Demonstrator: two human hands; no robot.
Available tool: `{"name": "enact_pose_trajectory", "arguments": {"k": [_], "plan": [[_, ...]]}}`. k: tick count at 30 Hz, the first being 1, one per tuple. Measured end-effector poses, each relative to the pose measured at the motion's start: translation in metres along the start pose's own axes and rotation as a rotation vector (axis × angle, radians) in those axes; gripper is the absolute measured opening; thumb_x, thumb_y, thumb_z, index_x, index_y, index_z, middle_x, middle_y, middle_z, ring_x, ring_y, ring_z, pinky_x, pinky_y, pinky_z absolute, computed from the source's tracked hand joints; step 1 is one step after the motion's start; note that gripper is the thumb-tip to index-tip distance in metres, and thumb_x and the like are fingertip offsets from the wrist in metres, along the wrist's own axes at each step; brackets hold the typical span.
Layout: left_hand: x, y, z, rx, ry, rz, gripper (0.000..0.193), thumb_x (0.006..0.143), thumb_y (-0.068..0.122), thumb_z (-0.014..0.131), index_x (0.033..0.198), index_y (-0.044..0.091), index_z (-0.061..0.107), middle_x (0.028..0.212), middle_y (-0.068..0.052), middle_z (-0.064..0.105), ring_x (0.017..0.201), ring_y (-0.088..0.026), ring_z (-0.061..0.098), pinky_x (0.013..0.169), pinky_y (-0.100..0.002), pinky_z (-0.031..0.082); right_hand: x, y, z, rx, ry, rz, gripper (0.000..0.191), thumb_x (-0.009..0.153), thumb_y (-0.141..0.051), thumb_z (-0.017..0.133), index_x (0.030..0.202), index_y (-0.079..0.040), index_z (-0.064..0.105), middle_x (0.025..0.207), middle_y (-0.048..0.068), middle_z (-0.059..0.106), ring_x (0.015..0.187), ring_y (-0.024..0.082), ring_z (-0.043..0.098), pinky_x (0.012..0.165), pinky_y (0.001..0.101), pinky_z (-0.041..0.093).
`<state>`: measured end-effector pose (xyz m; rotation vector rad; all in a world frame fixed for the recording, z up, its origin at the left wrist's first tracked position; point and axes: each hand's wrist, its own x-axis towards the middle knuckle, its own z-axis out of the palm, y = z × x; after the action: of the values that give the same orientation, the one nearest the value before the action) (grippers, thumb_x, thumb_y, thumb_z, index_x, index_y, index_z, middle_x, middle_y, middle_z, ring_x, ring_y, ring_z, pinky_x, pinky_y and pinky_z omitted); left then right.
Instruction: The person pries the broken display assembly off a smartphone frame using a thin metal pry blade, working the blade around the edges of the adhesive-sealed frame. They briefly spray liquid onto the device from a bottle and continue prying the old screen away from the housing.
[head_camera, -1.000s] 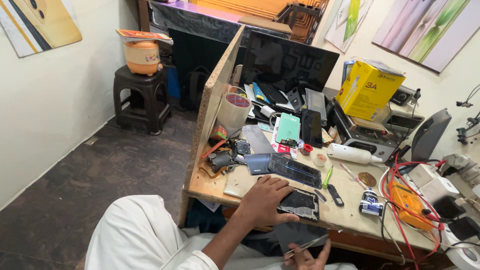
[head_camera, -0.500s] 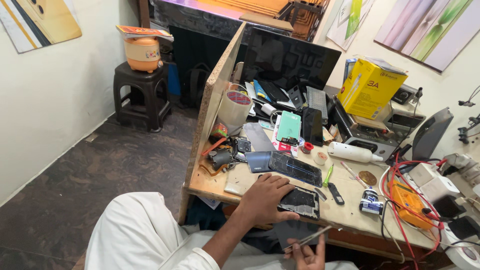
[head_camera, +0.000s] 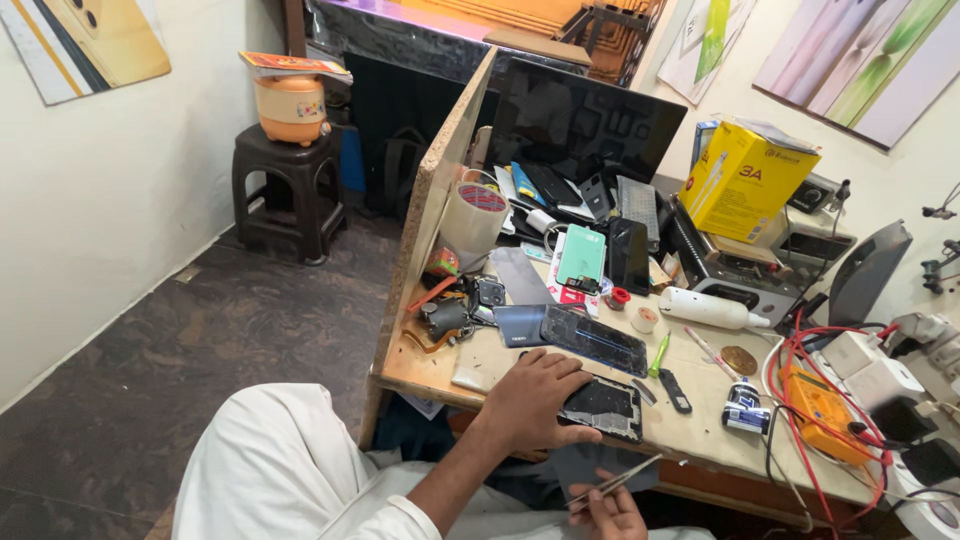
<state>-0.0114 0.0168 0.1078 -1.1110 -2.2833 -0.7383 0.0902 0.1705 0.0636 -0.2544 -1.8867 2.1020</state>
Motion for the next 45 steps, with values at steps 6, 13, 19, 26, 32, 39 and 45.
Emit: {"name": "enact_pose_trajectory", "arguments": {"k": [6, 13, 19, 26, 32, 39, 45], "plan": [[0.001, 0.002, -0.003, 0.002, -0.004, -0.004, 0.087, 0.082, 0.075, 0.065, 0.132, 0.004, 0.065, 0.137, -0.016, 0.064, 0.135, -0.030, 0.055, 0.121, -0.049, 0.032, 0.005, 0.005, -0.002, 0.182, -0.079, -0.033, 0.049, 0.095, -0.004, 0.056, 0.142, 0.002, 0.047, 0.095, 0.030, 0.075, 0.068, 0.024, 0.070, 0.055, 0.0405, 0.059], [0.001, 0.002, 0.003, 0.008, 0.014, -0.003, 0.079, 0.078, 0.067, 0.073, 0.127, 0.005, 0.066, 0.129, -0.016, 0.066, 0.127, -0.035, 0.058, 0.116, -0.052, 0.034, -0.008, 0.009, -0.007, 0.145, 0.125, -0.164, 0.038, 0.095, 0.000, 0.061, 0.133, 0.005, 0.057, 0.103, 0.016, 0.069, 0.076, 0.022, 0.067, 0.069, 0.0355, 0.058], [0.001, 0.021, 0.003, 0.012, 0.023, -0.140, 0.086, 0.075, 0.063, 0.077, 0.132, 0.001, 0.058, 0.130, -0.016, 0.063, 0.128, -0.033, 0.054, 0.114, -0.053, 0.034, -0.026, -0.030, -0.040, 0.029, 0.127, -0.362, 0.105, 0.099, 0.010, 0.067, 0.172, -0.020, -0.003, 0.134, 0.022, 0.064, 0.105, 0.022, 0.069, 0.089, 0.0387, 0.063], [-0.008, 0.023, -0.032, -0.129, -0.118, -0.154, 0.094, 0.078, 0.055, 0.079, 0.147, 0.001, 0.044, 0.143, -0.019, 0.053, 0.136, -0.036, 0.046, 0.122, -0.056, 0.026, -0.026, -0.081, -0.043, -0.149, 0.221, -0.266, 0.117, 0.096, 0.018, 0.069, 0.171, -0.021, -0.012, 0.148, 0.021, 0.054, 0.103, 0.025, 0.068, 0.084, 0.0416, 0.065], [-0.005, 0.021, -0.047, -0.250, -0.232, -0.202, 0.088, 0.078, 0.043, 0.082, 0.147, 0.005, 0.045, 0.143, -0.015, 0.052, 0.137, -0.036, 0.046, 0.121, -0.057, 0.028, -0.016, -0.077, -0.051, -0.102, 0.345, -0.186, 0.110, 0.094, 0.013, 0.070, 0.171, -0.014, -0.003, 0.127, 0.025, 0.067, 0.097, 0.026, 0.074, 0.084, 0.0402, 0.066], [-0.007, 0.035, -0.046, -0.264, -0.257, -0.368, 0.086, 0.069, 0.042, 0.084, 0.145, 0.020, 0.052, 0.143, -0.003, 0.056, 0.137, -0.027, 0.051, 0.121, -0.056, 0.031, -0.015, -0.097, -0.092, -0.749, 0.309, 0.386, 0.015, 0.092, 0.008, 0.067, 0.104, 0.016, 0.066, 0.094, 0.030, 0.078, 0.084, 0.028, 0.076, 0.068, 0.0306, 0.056], [-0.007, 0.037, -0.046, -0.241, -0.252, -0.381, 0.081, 0.070, 0.043, 0.085, 0.142, 0.021, 0.056, 0.143, -0.001, 0.057, 0.136, -0.024, 0.051, 0.122, -0.056, 0.032, -0.016, -0.091, -0.075, -0.509, 0.368, 0.163, 0.051, 0.095, 0.008, 0.066, 0.137, 0.006, 0.038, 0.100, 0.026, 0.072, 0.088, 0.027, 0.077, 0.076, 0.0343, 0.064]]}}
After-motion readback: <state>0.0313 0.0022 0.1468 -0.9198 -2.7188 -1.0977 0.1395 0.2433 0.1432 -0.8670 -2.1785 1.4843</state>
